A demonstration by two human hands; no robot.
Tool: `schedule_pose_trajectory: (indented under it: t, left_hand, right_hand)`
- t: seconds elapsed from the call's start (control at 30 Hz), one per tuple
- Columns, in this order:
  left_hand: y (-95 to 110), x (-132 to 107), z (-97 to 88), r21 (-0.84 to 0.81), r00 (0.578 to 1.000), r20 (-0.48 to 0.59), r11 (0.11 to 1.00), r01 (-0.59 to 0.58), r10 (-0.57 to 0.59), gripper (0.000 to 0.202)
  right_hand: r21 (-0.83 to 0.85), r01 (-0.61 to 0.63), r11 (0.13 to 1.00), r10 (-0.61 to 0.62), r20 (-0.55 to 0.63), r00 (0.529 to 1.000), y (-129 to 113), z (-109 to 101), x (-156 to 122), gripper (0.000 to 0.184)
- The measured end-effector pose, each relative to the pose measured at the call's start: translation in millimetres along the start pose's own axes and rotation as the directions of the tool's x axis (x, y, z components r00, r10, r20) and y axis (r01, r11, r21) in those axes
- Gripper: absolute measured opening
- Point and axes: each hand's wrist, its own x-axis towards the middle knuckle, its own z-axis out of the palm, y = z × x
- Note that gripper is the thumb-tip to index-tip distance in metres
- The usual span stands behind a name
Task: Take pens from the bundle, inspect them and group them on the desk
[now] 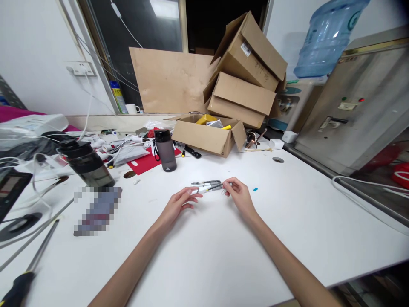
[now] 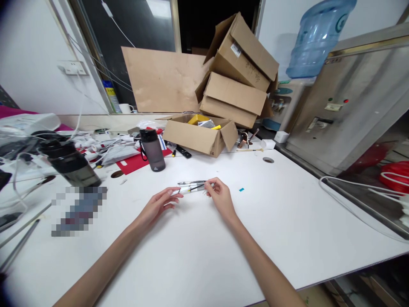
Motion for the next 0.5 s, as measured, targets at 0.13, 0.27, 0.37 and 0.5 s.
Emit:
schedule_pose_trajectory:
  t: [0.13,0.27,0.37,0.5]
  left_hand:
    - [-1.1,1.0,-3.0,-0.036,1.0,-0.024,0.999,0.007,-0.008,0.044]
    - [-1.7,0.9,-3.8,-0.043,0.999,-0.034,0.999,0.01,-0.011,0.044]
    - [-1.8,0.8,-3.9,-0.05,0.999,-0.034,0.999,0.007,-0.009,0.044]
    - [-1.3,0.5,-2.0,-0.043,1.0,-0.025,0.999,0.004,-0.005,0.047]
  right_hand:
    - [0.021,0.003,1.0,0.0,-0.097,0.995,-3.8,-7.6,4.1,0.033]
    - [0.039,-0.002,0.999,0.007,-0.138,0.99,-5.3,-10.0,5.3,0.033]
    - [0.042,0.001,0.999,0.005,-0.129,0.992,-4.9,-9.4,5.5,0.032]
    - [0.022,0.003,1.0,-0.001,-0.091,0.996,-2.2,-4.8,4.1,0.034]
